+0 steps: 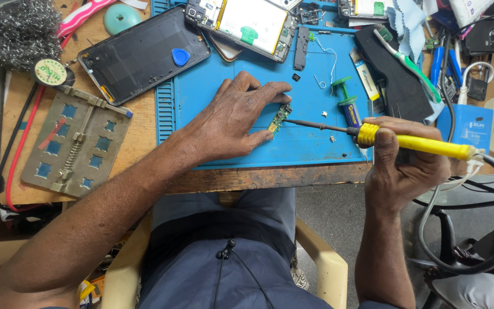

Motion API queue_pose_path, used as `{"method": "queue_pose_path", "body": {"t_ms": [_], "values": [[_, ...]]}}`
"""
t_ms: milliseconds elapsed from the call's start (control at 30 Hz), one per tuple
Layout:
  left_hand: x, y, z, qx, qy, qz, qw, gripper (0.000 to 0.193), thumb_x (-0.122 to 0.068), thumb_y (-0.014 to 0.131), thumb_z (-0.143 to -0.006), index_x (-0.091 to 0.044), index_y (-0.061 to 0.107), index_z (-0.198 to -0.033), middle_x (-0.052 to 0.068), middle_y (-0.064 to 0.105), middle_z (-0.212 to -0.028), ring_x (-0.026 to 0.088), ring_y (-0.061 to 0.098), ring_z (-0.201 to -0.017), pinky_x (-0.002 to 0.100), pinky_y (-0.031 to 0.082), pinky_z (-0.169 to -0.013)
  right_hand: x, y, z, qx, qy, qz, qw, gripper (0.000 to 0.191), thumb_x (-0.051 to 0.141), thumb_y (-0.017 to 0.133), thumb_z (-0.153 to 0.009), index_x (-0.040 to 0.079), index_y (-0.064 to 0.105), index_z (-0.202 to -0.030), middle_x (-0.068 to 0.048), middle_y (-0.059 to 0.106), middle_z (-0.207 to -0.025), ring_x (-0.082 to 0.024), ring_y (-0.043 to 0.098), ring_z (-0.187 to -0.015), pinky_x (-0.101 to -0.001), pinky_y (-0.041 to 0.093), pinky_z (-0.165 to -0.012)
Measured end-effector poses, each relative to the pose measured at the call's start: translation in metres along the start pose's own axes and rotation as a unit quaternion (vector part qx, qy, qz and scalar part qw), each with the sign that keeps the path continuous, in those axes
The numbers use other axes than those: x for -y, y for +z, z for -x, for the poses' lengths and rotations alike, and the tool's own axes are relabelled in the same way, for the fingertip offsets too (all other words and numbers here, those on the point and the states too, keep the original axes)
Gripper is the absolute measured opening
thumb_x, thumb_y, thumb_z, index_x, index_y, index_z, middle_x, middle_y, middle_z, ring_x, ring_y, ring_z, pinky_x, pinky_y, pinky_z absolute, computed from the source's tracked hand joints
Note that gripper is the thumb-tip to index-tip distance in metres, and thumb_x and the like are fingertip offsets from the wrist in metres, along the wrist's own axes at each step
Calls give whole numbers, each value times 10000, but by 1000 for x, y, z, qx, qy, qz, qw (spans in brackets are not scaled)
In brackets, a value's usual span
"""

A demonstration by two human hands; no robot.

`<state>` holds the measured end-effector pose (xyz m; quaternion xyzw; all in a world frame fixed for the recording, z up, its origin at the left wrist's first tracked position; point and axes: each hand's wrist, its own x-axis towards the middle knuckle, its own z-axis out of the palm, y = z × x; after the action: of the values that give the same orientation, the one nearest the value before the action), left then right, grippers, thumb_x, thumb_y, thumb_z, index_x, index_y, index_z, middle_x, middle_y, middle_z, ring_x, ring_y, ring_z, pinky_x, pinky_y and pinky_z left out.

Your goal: The person uses a hot air gun and tweezers to rework components on a phone motherboard held in a fixture on a blue mat, then picks up a soldering iron and solders the board. They reposition the board and continue soldering with the iron by hand.

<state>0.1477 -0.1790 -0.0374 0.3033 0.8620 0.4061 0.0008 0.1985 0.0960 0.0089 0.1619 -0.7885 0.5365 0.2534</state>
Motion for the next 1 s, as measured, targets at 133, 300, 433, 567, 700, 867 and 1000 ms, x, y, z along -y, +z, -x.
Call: {"method": "queue_pose_path", "body": {"t_ms": [133, 300, 433, 567, 700, 867, 1000], "values": [[0, -1, 2, 4, 1, 4, 1000, 814, -180, 834, -779, -123, 444, -1491, -31, 694, -1342, 252, 497, -1085, 478, 420, -1019, 2, 1, -1, 6, 1, -4, 1000, 261, 214, 749, -1161, -16, 632, -1122, -170, 749, -1043, -171, 744, -925, -267, 621, -860], [-1, -2, 1, 3, -1, 2, 1000, 811, -185, 836, -781, -125, 446, -1489, -27, 694, -1328, 249, 500, -1096, 477, 417, -1025, 4, 2, -6, 4, 26, -23, 999, 252, 217, 742, -1138, -12, 637, -1157, -163, 746, -1025, -152, 736, -883, -251, 618, -802], [-2, -3, 1, 7, -2, 0, 1000, 806, -189, 835, -785, -125, 447, -1488, -22, 690, -1328, 252, 498, -1098, 476, 416, -1020, 2, 1, -11, 7, 39, -29, 999, 247, 191, 739, -1160, -29, 631, -1133, -165, 747, -1027, -149, 722, -872, -248, 609, -797], [-2, -2, 1, 8, -7, 3, 1000, 803, -187, 832, -783, -131, 451, -1488, -35, 691, -1342, 247, 499, -1097, 473, 414, -1036, 0, 0, -15, 12, 44, -9, 999, 233, 181, 728, -1162, -35, 645, -1131, -160, 749, -1015, -136, 713, -852, -239, 598, -792], [0, -1, 1, 8, -5, 2, 1000, 803, -187, 831, -783, -134, 451, -1488, -43, 688, -1356, 246, 499, -1105, 473, 410, -1045, -2, -5, -18, 29, 50, 6, 998, 259, 174, 728, -1209, -57, 649, -1122, -169, 752, -1041, -143, 715, -885, -247, 597, -845], [1, 0, 0, 5, -1, 3, 1000, 813, -182, 827, -779, -130, 445, -1495, -42, 690, -1359, 245, 500, -1117, 473, 403, -1051, -8, -6, -24, 33, 65, -17, 997, 268, 194, 741, -1183, -43, 653, -1094, -138, 736, -990, -134, 708, -820, -266, 618, -756], [0, 0, 0, 8, -4, 1, 1000, 805, -181, 825, -783, -127, 447, -1491, -37, 688, -1367, 250, 498, -1115, 472, 403, -1046, -12, -9, -28, 45, 73, -41, 996, 272, 201, 751, -1176, -45, 667, -1095, -135, 737, -971, -138, 703, -794, -276, 623, -733]]}}
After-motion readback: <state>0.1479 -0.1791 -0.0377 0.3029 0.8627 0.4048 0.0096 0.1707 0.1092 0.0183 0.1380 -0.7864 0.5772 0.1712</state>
